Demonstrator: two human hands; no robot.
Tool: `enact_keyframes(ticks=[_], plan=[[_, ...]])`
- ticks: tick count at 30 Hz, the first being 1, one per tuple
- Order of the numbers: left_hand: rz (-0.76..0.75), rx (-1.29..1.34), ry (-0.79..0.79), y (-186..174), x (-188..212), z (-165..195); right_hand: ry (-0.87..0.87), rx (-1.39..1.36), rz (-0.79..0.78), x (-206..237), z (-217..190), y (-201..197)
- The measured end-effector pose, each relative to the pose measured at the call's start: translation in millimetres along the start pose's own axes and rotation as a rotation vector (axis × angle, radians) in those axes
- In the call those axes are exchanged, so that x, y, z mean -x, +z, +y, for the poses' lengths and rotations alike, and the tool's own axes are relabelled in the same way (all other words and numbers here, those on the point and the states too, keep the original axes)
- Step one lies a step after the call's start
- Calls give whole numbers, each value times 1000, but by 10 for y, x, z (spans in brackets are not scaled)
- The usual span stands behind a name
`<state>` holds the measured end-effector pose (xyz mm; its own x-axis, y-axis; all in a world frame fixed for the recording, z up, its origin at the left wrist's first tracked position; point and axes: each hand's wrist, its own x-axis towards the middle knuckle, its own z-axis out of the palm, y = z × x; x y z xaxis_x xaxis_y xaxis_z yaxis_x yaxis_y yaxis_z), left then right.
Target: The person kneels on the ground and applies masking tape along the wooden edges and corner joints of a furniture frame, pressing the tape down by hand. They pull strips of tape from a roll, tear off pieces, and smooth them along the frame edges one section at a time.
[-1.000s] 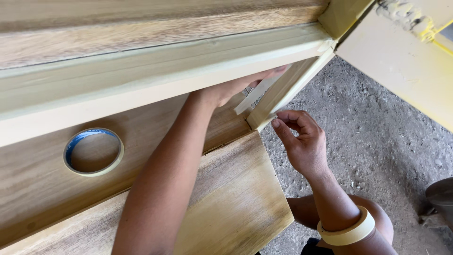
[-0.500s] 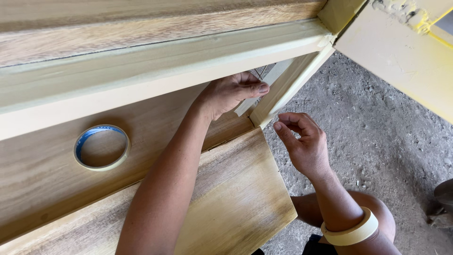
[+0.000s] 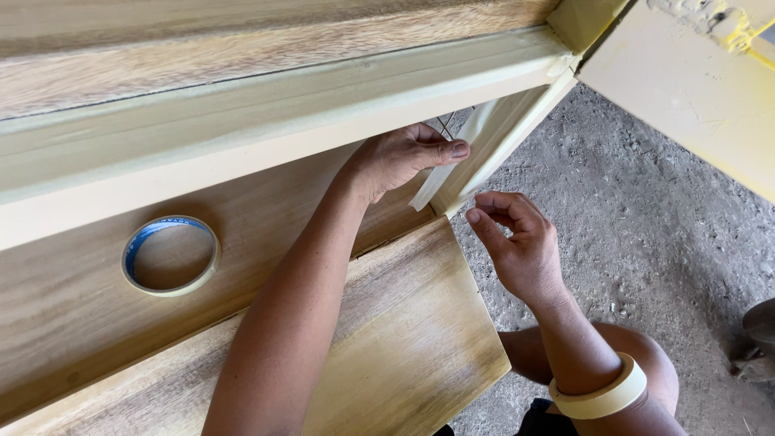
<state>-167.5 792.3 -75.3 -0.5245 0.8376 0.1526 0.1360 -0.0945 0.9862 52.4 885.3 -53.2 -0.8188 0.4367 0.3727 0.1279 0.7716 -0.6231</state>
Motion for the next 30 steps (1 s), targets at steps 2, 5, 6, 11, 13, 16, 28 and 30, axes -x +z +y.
enact_keyframes(ticks=[2, 5, 6, 11, 13, 16, 28, 30], plan=[[5, -13, -2, -3, -27, -13, 6, -6, 3, 7, 11, 6], [22, -34, -9, 1, -78, -26, 12, -13, 6, 11, 35, 5], [28, -59, -25, 3, -94, -30, 12, -13, 5, 10, 43, 3], [13, -203, -135, -8, -100, -77, -9, -7, 7, 6, 80, 6], [-41, -250, -151, -62, -46, -121, -32, -7, 11, 11, 95, 4], [-153, -103, -210, -136, 16, -156, -25, 13, 14, 27, 123, -30], [-97, -362, -210, -165, 127, -5, -7, 13, 18, 70, 214, -118], [-94, -369, -194, -140, 130, 7, -4, 3, 18, 66, 200, -120]])
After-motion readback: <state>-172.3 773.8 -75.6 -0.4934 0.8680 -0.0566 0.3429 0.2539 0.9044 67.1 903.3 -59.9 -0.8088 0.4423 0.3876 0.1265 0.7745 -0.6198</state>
